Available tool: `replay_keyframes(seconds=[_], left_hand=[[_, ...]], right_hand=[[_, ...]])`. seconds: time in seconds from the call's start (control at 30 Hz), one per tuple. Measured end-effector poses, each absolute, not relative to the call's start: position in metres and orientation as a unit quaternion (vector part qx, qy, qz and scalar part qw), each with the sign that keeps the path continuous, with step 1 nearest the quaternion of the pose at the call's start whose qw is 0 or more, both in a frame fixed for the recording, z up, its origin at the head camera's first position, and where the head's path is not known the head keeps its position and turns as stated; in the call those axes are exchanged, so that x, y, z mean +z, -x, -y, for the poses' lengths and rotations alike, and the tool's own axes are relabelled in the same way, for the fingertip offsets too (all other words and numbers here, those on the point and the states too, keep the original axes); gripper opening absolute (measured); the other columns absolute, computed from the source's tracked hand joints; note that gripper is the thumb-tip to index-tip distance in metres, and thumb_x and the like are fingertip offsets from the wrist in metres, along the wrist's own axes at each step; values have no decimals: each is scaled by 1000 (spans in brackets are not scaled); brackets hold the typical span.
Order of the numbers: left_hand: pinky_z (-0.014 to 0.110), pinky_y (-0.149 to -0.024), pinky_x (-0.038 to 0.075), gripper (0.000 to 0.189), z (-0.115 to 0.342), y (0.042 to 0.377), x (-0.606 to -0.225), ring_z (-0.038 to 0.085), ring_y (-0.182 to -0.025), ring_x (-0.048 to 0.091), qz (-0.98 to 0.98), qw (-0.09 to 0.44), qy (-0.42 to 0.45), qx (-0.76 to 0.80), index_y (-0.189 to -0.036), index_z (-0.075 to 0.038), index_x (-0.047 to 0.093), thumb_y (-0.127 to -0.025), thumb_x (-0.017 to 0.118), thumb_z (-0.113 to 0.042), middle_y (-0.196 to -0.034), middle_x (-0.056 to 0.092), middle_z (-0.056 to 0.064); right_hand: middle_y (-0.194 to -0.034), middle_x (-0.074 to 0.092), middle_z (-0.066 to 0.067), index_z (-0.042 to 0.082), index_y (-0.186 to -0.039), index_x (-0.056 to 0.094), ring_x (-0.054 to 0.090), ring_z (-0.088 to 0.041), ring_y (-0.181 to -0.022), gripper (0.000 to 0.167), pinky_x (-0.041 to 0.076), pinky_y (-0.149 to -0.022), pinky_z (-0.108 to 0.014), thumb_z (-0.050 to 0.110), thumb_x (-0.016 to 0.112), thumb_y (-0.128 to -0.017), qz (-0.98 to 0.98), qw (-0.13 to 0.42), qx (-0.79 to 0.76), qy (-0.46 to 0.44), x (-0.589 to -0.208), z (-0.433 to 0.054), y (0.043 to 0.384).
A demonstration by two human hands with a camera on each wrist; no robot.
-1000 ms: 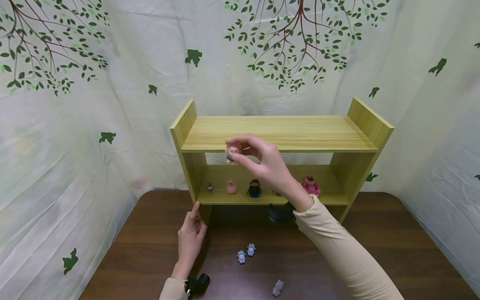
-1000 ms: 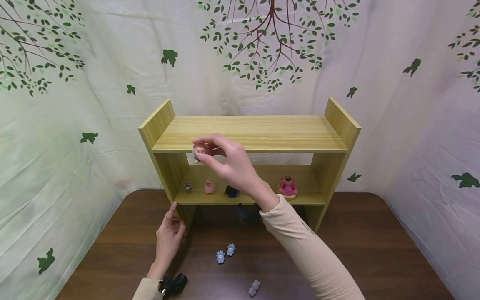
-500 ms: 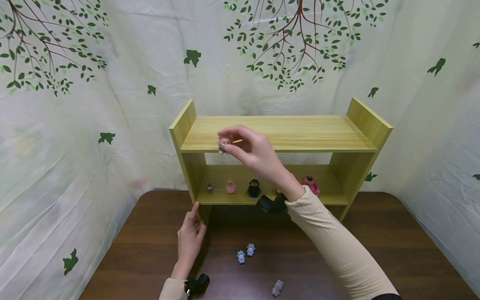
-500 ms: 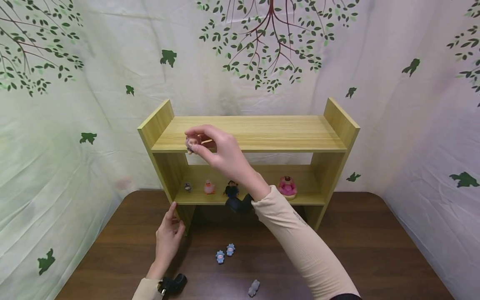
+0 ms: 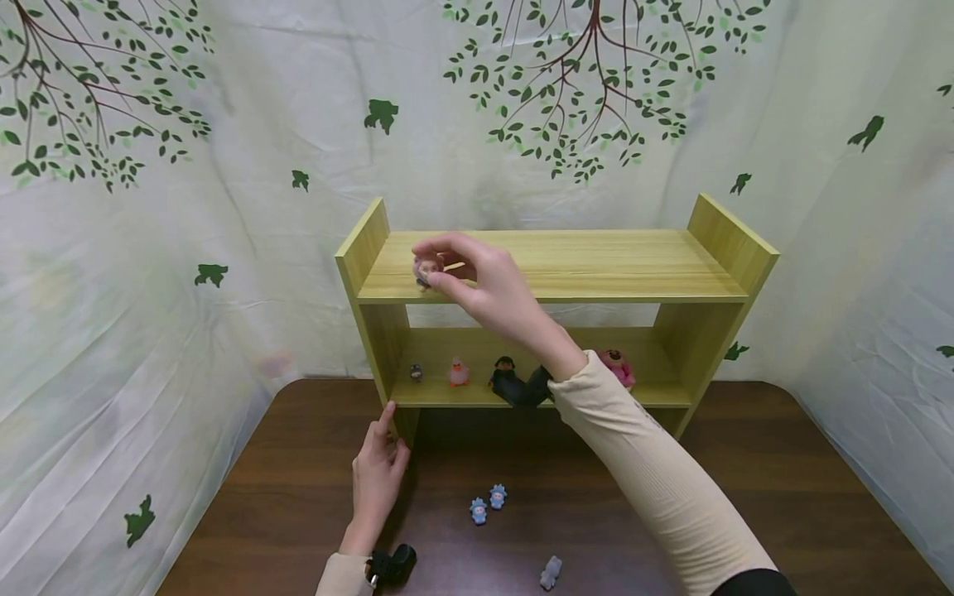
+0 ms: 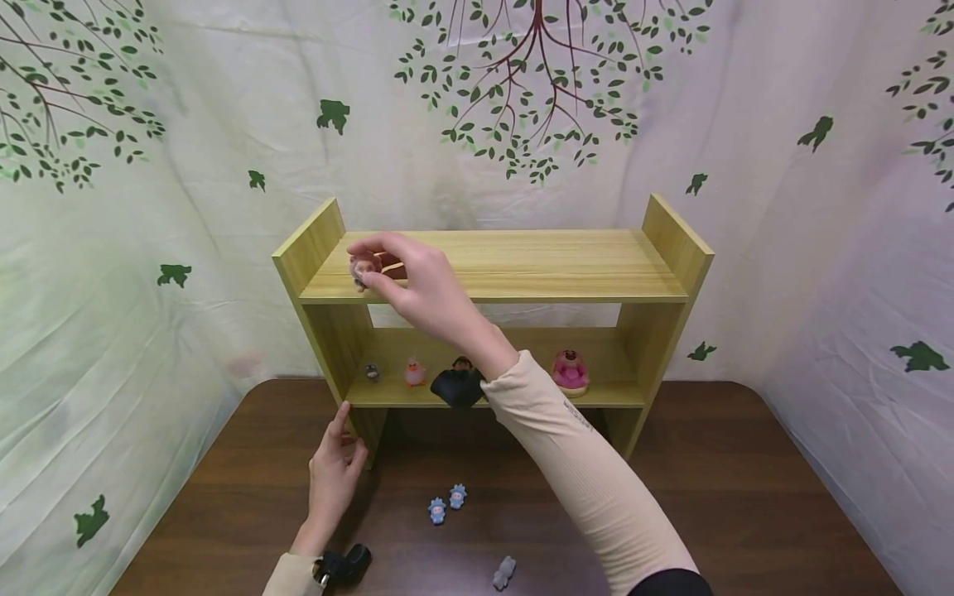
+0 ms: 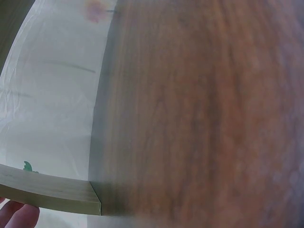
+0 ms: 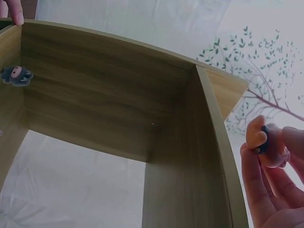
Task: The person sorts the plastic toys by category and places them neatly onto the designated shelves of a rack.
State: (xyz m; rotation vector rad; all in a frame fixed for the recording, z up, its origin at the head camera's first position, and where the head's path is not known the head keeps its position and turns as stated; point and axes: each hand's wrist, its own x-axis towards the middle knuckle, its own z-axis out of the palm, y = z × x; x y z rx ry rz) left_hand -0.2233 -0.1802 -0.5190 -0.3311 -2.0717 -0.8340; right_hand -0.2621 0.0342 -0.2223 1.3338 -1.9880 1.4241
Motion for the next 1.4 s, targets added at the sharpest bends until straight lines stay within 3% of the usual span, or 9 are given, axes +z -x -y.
replay_keyframes(seconds=[0.2, 0.67, 0.93, 1.2, 1.4], left_hand=[[30, -52, 52, 77, 180, 223, -519, 25, -78, 65, 832, 429, 126, -329, -143, -18, 40, -76, 58, 14, -85, 52, 8], [38, -55, 54, 79, 179, 223, -519, 28, -80, 66, 834, 418, 123, -339, -144, -18, 39, -75, 58, 15, -86, 52, 10], [34, -53, 53, 68, 179, 222, -518, 26, -78, 66, 832, 421, 125, -338, -144, -18, 39, -83, 55, 8, -85, 52, 12], [25, -50, 47, 79, 179, 222, -519, 22, -71, 63, 828, 433, 126, -335, -143, -18, 41, -75, 61, 16, -82, 50, 8], [27, -51, 49, 81, 179, 222, -519, 22, -73, 64, 826, 431, 129, -340, -143, -18, 41, -74, 61, 18, -83, 50, 7]], right_hand=[[-105, 65, -12, -6, -115, 61, 60, -15, -92, 25, 50, -81, -24, -1, 62, -90, 707, 172, 500, -469, -218, -26, 266], [-104, 66, -12, -4, -113, 62, 61, -15, -93, 24, 49, -81, -21, -2, 62, -90, 734, 158, 487, -446, -212, -14, 277], [-107, 65, -9, -1, -114, 62, 62, -13, -93, 24, 48, -81, -20, 2, 62, -91, 764, 142, 459, -430, -208, -9, 281], [-108, 65, -8, -1, -115, 62, 61, -14, -95, 24, 46, -83, -20, 3, 61, -92, 783, 118, 443, -421, -206, -4, 284], [-107, 65, -7, -1, -115, 62, 61, -14, -96, 23, 45, -84, -19, 4, 61, -92, 791, 116, 429, -419, -207, -1, 285]])
